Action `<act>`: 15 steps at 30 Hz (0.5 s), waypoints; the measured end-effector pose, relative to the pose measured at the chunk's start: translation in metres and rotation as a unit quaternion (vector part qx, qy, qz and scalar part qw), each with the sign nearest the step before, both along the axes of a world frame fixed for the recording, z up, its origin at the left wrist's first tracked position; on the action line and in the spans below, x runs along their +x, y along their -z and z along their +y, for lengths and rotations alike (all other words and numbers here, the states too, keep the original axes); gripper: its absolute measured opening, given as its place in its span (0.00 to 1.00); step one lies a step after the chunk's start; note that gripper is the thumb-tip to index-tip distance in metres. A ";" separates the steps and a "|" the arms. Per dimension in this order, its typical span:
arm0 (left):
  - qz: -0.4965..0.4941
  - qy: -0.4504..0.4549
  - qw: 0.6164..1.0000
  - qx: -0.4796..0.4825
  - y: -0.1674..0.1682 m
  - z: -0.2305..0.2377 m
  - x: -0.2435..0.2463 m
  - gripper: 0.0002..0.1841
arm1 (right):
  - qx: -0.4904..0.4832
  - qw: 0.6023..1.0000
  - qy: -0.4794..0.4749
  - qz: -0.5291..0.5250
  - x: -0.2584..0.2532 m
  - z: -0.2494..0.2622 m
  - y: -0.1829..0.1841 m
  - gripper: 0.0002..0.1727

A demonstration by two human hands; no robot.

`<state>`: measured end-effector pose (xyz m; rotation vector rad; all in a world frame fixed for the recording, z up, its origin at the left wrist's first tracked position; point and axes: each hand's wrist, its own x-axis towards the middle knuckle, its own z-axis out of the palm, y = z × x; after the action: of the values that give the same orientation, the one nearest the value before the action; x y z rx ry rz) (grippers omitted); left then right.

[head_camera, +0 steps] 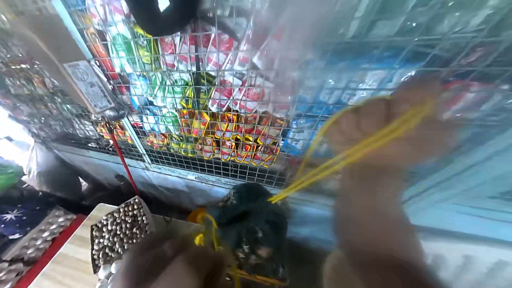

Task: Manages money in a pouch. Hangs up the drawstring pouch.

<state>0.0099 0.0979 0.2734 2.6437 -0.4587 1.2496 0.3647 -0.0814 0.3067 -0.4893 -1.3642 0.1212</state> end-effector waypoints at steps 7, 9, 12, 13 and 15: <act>-0.065 -0.013 0.961 0.269 -0.075 0.029 0.128 0.23 | -0.024 0.993 -0.010 -0.112 -0.035 0.106 -0.099 0.03; -0.040 -0.056 0.949 0.309 -0.091 0.036 0.117 0.23 | -0.039 0.993 0.010 -0.113 -0.044 0.111 -0.113 0.06; -0.016 -0.117 0.928 0.353 -0.112 0.042 0.106 0.14 | -0.103 0.986 0.062 -0.117 -0.050 0.109 -0.131 0.08; -0.010 -0.131 0.923 0.360 -0.115 0.041 0.105 0.12 | -0.132 0.982 0.067 -0.114 -0.053 0.112 -0.135 0.08; -0.010 -0.156 0.917 0.367 -0.124 0.038 0.104 0.10 | -0.186 0.976 0.056 -0.103 -0.056 0.128 -0.141 0.09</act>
<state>0.1135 0.1358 0.3972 3.4494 -0.6259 1.3965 0.3090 0.0463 0.4473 -0.9130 -1.5185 0.2409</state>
